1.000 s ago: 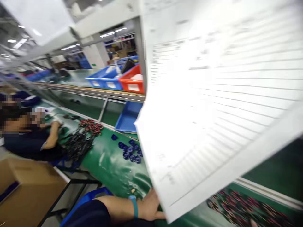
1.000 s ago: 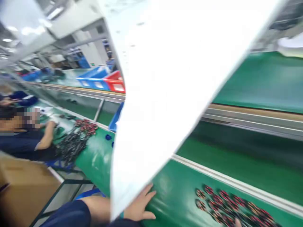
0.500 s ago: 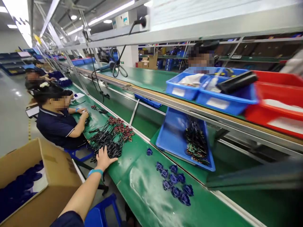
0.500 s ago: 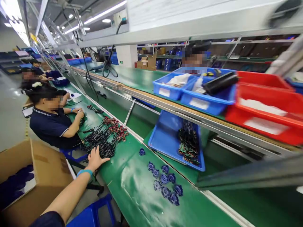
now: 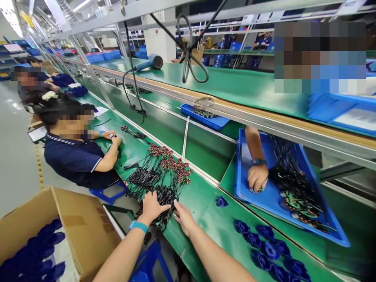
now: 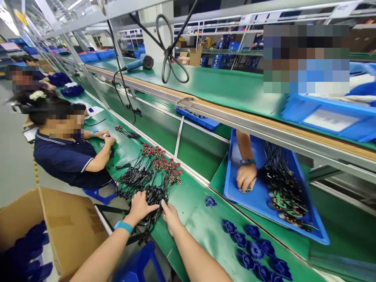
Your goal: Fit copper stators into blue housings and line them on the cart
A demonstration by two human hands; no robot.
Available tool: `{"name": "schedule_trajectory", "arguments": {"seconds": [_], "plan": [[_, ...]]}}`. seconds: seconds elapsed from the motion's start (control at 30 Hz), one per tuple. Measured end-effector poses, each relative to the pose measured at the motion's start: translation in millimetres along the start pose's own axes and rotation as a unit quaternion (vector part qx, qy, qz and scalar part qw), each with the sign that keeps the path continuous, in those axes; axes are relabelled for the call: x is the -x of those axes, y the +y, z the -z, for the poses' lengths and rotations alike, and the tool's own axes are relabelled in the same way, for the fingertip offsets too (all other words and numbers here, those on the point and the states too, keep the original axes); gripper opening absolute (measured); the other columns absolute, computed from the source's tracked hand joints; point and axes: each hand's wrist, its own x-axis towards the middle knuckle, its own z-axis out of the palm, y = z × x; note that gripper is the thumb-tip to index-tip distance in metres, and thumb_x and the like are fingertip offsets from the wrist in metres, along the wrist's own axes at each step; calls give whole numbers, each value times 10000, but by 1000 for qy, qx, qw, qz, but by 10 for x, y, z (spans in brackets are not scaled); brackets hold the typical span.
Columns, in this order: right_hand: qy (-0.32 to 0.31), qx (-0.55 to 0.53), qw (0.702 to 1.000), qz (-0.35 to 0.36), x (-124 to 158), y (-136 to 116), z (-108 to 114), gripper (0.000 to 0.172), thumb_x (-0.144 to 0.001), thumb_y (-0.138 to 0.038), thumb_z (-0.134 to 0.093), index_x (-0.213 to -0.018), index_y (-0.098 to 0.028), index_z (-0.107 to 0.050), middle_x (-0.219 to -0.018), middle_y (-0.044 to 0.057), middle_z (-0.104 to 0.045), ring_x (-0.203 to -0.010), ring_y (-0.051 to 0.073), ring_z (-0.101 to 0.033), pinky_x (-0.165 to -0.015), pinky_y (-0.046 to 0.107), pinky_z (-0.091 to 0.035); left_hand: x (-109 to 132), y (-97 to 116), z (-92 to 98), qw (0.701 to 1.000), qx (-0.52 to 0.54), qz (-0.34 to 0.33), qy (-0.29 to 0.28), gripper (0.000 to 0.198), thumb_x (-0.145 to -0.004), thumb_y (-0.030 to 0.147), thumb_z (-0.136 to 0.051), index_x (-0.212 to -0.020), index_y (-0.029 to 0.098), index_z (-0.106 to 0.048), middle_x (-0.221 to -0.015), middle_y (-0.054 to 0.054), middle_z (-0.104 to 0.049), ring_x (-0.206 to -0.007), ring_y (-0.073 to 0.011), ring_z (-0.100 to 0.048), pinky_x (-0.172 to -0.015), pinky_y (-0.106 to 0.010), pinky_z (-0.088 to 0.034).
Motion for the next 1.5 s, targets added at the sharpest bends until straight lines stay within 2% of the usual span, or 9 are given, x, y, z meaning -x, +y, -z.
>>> {"name": "schedule_trajectory", "arguments": {"seconds": [0.2,0.33,0.5,0.6,0.83,1.03,1.17,1.33,1.5], "plan": [[88,4,995,-48,-71,31,-13,636,-667,-756,-768,-943,-191,-670,-981,90,-751,-877,234,-682,-850,398,-557,-17,61,-110,988,141,-1,-64,552,-851,600,-616,-1169,148,-605,-1098,-136,-693,-1029,-281,-670,-880,-353,-494],[115,78,988,64,-61,133,79,597,-655,-680,-825,-936,-165,-719,-925,94,-772,-926,301,-714,-866,412,-567,151,220,-155,982,165,-46,-77,420,-877,527,-609,-1116,183,-638,-1093,-115,-702,-1044,-271,-667,-901,-361,-497],[122,49,985,115,-144,221,-1,612,-648,-626,-859,-1009,-159,-698,-1005,95,-782,-974,298,-720,-936,426,-564,31,163,-67,978,197,63,15,828,-800,629,-655,-1416,104,-476,-1510,-269,-425,-1461,-449,-317,-1169,-590,-259],[105,-40,990,87,-189,154,-72,628,-637,-598,-882,-1044,-164,-681,-1037,82,-783,-1004,274,-727,-987,412,-546,-120,98,-62,955,262,132,-52,965,-737,677,-685,-1382,-3,-457,-1399,-327,-520,-1391,-455,-431,-1154,-545,-315],[-30,-121,990,-73,-20,-57,251,524,-779,-569,-802,-1037,-122,-709,-904,124,-786,-926,278,-762,-914,422,-586,221,461,-250,895,400,51,-190,702,-892,745,-449,-1204,144,-633,-1233,-146,-714,-1160,-277,-658,-1024,-378,-490],[-63,-191,964,-173,332,-3,612,529,-931,-638,-578,-1071,-144,-704,-924,124,-783,-898,258,-767,-900,416,-590,689,905,-166,885,425,74,-176,631,-888,704,-497,-1189,157,-585,-1229,-161,-689,-1196,-308,-619,-1063,-441,-444],[-92,-227,948,-203,619,128,726,786,-937,-800,-299,-1034,-140,-716,-901,154,-769,-910,292,-759,-887,459,-589,948,1166,8,944,291,8,-157,513,-927,649,-437,-1034,174,-599,-1113,-167,-674,-1196,-347,-579,-1061,-503,-421],[-152,-202,951,-181,965,359,963,865,-818,-925,-247,-949,-226,-740,-942,138,-765,-985,329,-738,-877,455,-584,1337,1341,115,906,326,-126,-240,566,-993,546,-429,-1382,137,-468,-1363,-179,-580,-1315,-270,-523,-1139,-425,-409],[-193,-183,955,-134,1215,446,1153,899,-693,-1004,-280,-946,-272,-736,-954,103,-766,-1048,352,-710,-960,508,-528,1240,813,271,870,178,-335,-316,583,-939,623,-546,-1356,216,-574,-1274,-151,-653,-1204,-309,-604,-1073,-485,-477]]}}
